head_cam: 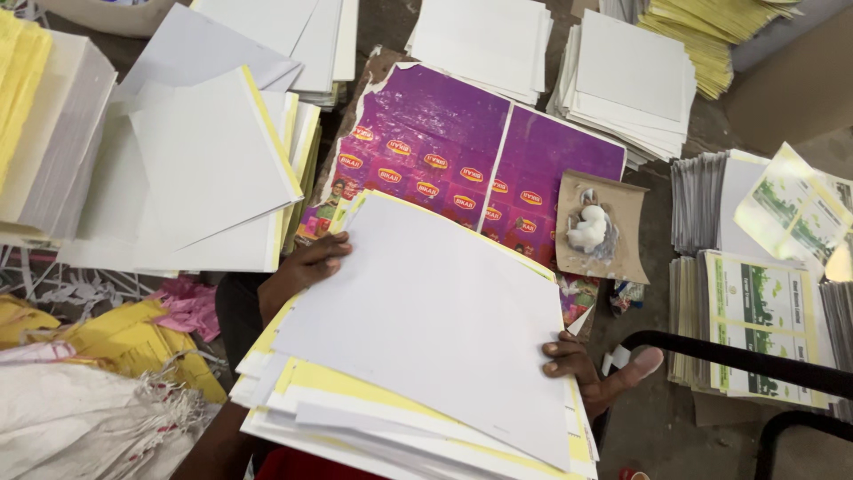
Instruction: The person sits on the floor and applies a strip of glue to the edge of a white sheet of paper. They then fold the paper over the glue line and press it down to secure the bond. This process is repeated for multiple sheets.
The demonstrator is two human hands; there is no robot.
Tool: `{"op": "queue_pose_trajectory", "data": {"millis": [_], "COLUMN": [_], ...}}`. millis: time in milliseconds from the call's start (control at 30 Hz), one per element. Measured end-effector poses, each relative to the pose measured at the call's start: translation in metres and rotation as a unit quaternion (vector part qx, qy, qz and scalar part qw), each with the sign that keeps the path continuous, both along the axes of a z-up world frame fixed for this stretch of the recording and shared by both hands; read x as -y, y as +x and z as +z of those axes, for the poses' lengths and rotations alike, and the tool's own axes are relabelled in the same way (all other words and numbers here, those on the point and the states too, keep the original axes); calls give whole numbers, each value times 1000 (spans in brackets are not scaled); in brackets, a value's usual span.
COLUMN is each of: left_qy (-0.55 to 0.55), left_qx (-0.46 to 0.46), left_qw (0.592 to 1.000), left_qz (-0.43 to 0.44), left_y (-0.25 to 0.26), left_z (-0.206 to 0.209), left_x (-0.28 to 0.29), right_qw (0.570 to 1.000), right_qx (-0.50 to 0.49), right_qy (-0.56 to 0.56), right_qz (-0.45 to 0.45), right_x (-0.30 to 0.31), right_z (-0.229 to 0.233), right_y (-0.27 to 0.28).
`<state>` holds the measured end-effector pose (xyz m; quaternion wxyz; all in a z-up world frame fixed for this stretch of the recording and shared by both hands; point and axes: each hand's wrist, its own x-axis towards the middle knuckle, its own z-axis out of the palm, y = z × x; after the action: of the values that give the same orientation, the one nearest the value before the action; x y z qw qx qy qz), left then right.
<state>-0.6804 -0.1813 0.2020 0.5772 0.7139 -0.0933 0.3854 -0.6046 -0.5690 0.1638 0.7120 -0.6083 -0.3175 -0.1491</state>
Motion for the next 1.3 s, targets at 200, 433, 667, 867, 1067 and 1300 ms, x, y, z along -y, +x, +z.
{"op": "queue_pose_trajectory", "data": {"millis": [200,433,667,867,1067,1300], "left_qy": [-10,-14,-90,-28,-145,-154], "left_qx": [-109,-462,-390,-453,-276,-223], "left_qw": [994,886,916,885,949,960], "left_qz": [-10,34,-17,107,37,-74], "left_y": [3,13,11,31,58,116], "left_z": [8,10,-24,-3,-1,-50], "left_x": [-7,-6,7,13,1,-32], "right_qw": [998,920,872,924,963,970], "right_qx": [-50,-321,-432,-344,-231,-232], "right_qy": [-34,-161,-179,-118,-50,-53], "right_qz": [-3,-160,-144,-121,-126,54], "right_x": [-13,-70,-93,-89,-71,-69], "right_z": [22,80,75,62,48,-2], "right_y": [17,16,16,29,70,145]}}
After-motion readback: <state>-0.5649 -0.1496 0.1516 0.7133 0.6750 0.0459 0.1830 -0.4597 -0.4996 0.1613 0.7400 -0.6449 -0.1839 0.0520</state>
